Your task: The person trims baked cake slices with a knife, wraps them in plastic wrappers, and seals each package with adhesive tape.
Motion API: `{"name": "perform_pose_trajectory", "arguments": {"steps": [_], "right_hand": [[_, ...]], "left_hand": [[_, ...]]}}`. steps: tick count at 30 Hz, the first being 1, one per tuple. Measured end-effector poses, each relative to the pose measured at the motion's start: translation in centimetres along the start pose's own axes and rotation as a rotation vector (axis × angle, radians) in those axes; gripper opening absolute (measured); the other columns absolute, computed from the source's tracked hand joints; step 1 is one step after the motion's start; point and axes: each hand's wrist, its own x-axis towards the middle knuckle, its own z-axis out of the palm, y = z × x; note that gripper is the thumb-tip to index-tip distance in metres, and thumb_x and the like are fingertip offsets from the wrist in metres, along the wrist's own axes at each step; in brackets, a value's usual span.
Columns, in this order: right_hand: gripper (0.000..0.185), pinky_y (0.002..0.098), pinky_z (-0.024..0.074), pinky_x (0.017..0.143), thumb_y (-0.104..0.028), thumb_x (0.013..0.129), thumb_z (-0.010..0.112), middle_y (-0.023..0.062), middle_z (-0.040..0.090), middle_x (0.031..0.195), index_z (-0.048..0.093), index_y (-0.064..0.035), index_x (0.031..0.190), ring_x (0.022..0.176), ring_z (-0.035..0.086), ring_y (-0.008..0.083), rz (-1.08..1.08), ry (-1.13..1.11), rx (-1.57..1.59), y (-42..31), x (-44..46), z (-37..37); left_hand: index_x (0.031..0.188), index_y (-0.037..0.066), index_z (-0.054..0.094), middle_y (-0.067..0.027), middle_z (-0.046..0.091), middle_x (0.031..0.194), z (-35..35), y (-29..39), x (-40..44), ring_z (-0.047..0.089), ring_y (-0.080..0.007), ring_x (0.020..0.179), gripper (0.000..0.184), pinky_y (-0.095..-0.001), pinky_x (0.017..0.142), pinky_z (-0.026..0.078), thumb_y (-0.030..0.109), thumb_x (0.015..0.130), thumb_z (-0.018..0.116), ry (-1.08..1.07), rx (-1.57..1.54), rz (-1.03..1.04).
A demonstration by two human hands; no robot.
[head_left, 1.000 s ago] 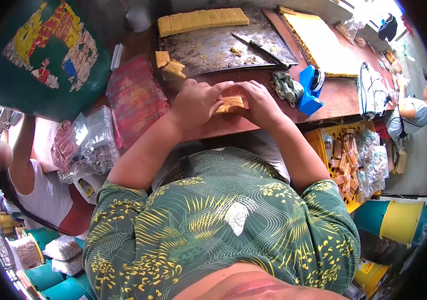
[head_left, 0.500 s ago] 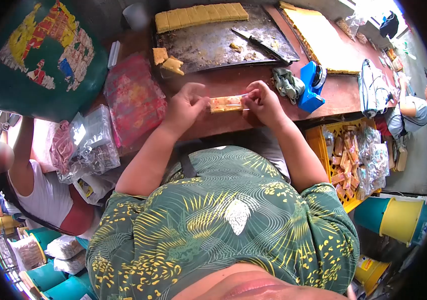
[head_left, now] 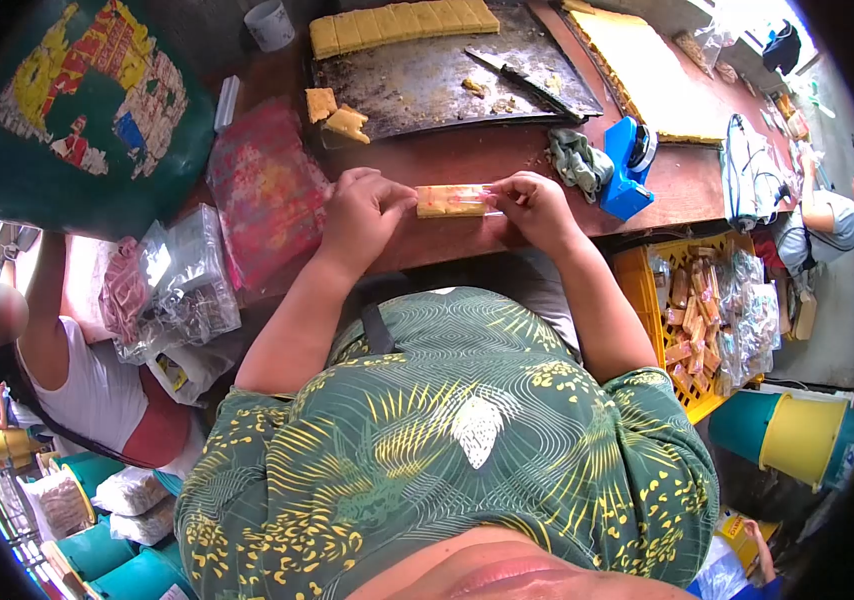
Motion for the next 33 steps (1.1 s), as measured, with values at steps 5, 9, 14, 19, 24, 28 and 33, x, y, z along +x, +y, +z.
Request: {"name": "perform_pose_trajectory", "arguments": {"steps": [5,9,14,19,24,28,33], "right_hand": [[0.021,0.0424,0.0519,0.079,-0.027,0.079,0.086,0.0066,0.067,0.090,0.075,-0.0089,0.084,0.090,0.063,0.0307,-0.308,0.080,-0.367,2.7,0.0,-0.7],[0.014,0.0454,0.0499,0.087,-0.026,0.079,0.084,0.0036,0.068,0.100,0.077,-0.0151,0.084,0.102,0.061,0.0302,-0.226,0.191,-0.445,1.3,0.5,-0.2],[0.018,0.0444,0.0449,0.097,-0.020,0.081,0.076,0.0017,0.067,0.108,0.079,-0.0227,0.099,0.111,0.058,0.0266,-0.368,0.037,-0.564,1.6,-0.3,0.0],[0.027,0.0427,0.0385,0.104,-0.021,0.084,0.070,-0.0002,0.067,0.111,0.079,-0.0274,0.109,0.116,0.056,0.0245,-0.323,0.033,-0.692,-0.8,-3.4,1.0],[0.013,0.0412,0.0405,0.094,-0.022,0.083,0.070,-0.0040,0.067,0.097,0.079,-0.0287,0.089,0.107,0.058,0.0222,-0.340,0.096,-0.771,-1.7,-0.7,0.3],[0.021,0.0420,0.0426,0.091,-0.025,0.086,0.068,-0.0012,0.066,0.103,0.076,-0.0211,0.105,0.108,0.059,0.0222,-0.372,0.156,-0.842,-0.5,-2.4,1.4],[0.072,0.0446,0.0372,0.105,-0.050,0.096,0.061,0.0161,0.054,0.132,0.049,-0.0003,0.148,0.125,0.050,0.0325,-0.287,0.062,-0.782,-1.1,-6.1,3.5]], "left_hand": [[0.091,0.011,0.077,-0.0068,0.063,0.109,0.3,-0.9,-0.9,0.053,-0.0306,0.115,0.015,-0.0445,0.102,0.043,0.024,0.086,0.078,-0.092,-0.017,-0.084],[0.093,0.011,0.074,-0.0083,0.063,0.111,0.9,-0.5,-0.1,0.053,-0.0319,0.117,0.015,-0.0443,0.101,0.043,0.024,0.086,0.077,-0.119,0.142,-0.228],[0.107,0.012,0.071,-0.0087,0.063,0.116,0.2,-0.3,0.1,0.053,-0.0296,0.119,0.025,-0.0480,0.100,0.040,0.022,0.084,0.076,-0.218,0.169,0.026],[0.099,0.017,0.078,0.0014,0.068,0.107,-0.4,2.2,-2.3,0.055,-0.0234,0.115,0.013,-0.0485,0.094,0.040,0.018,0.089,0.069,-0.181,0.319,0.172],[0.089,0.018,0.079,0.0052,0.066,0.114,-1.0,0.9,2.6,0.054,-0.0226,0.115,0.010,-0.0461,0.089,0.040,0.025,0.088,0.072,-0.439,0.379,0.068],[0.111,0.010,0.075,0.0005,0.066,0.111,0.9,1.1,-0.1,0.052,-0.0223,0.118,0.030,-0.0455,0.095,0.038,0.031,0.090,0.072,-0.204,0.401,0.174],[0.134,-0.002,0.060,-0.0058,0.066,0.115,4.6,1.7,0.2,0.058,-0.0167,0.114,0.041,-0.0366,0.104,0.044,0.026,0.104,0.063,-0.098,-0.439,-0.249]]}}
